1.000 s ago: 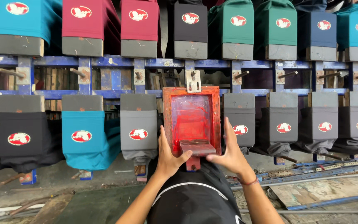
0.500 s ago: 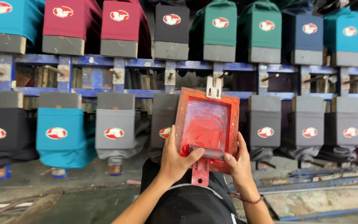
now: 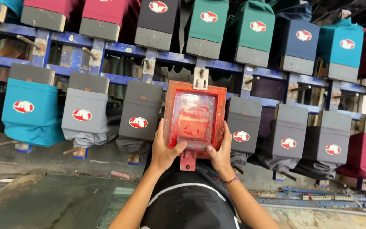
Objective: The person uses a squeegee to apply red ink through a screen printing frame onto a series of garments mounted on a rack. The garments are processed one at a time as the person moves along the rack, applying ink to each item in sequence.
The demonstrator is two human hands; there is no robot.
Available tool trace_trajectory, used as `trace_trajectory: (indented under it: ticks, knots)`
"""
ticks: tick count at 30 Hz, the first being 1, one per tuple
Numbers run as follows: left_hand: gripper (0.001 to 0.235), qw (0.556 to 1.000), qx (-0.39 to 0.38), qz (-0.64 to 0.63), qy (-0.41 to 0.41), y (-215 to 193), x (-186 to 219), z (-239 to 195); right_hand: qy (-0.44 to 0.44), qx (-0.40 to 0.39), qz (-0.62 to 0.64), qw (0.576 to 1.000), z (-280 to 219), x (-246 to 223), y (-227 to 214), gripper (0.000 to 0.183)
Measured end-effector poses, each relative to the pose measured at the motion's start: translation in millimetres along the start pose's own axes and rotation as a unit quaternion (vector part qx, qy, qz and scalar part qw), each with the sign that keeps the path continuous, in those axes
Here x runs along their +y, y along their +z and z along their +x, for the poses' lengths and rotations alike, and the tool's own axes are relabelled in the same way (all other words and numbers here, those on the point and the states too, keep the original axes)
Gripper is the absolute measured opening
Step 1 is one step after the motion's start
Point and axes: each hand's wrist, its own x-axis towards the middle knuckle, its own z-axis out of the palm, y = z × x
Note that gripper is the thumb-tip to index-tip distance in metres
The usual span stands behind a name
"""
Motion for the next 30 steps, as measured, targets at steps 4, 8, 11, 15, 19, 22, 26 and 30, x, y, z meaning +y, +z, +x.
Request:
trace_trajectory:
  ticks: [4, 8, 11, 15, 19, 22, 26, 30]
  knots:
    - [0.138, 1.000, -0.012, 0.007, 0.003, 5, -43, 10, -0.024, -0.007, 0.002, 1.000, 2, 8, 0, 0.138]
    - [0.137, 1.000, -0.022, 0.014, 0.005, 3, -50, 18, -0.080, -0.035, -0.061, 0.994, 6, -43, -10, 0.134]
    - [0.138, 0.999, -0.037, 0.024, -0.008, 1, -52, 22, -0.158, -0.060, -0.273, 0.947, -1, -108, -6, 0.120]
    - [0.142, 0.997, -0.073, 0.031, -0.011, -2, -56, 25, -0.213, -0.121, -0.560, 0.791, -5, -16, 40, 0.022]
    - [0.144, 0.995, -0.099, 0.017, -0.009, -5, -64, 24, -0.236, -0.095, -0.592, 0.765, 30, -58, 42, 0.020]
    - [0.136, 0.995, -0.098, 0.015, 0.019, -6, -74, 24, -0.231, -0.041, -0.586, 0.775, 17, -88, 46, 0.025]
    - [0.124, 0.994, -0.106, -0.001, 0.039, -8, -77, 31, -0.215, -0.085, -0.598, 0.767, -5, -82, 42, 0.024]
    - [0.132, 0.992, -0.120, 0.006, 0.040, -9, -83, 30, -0.189, -0.031, -0.587, 0.786, 40, -78, 50, 0.030]
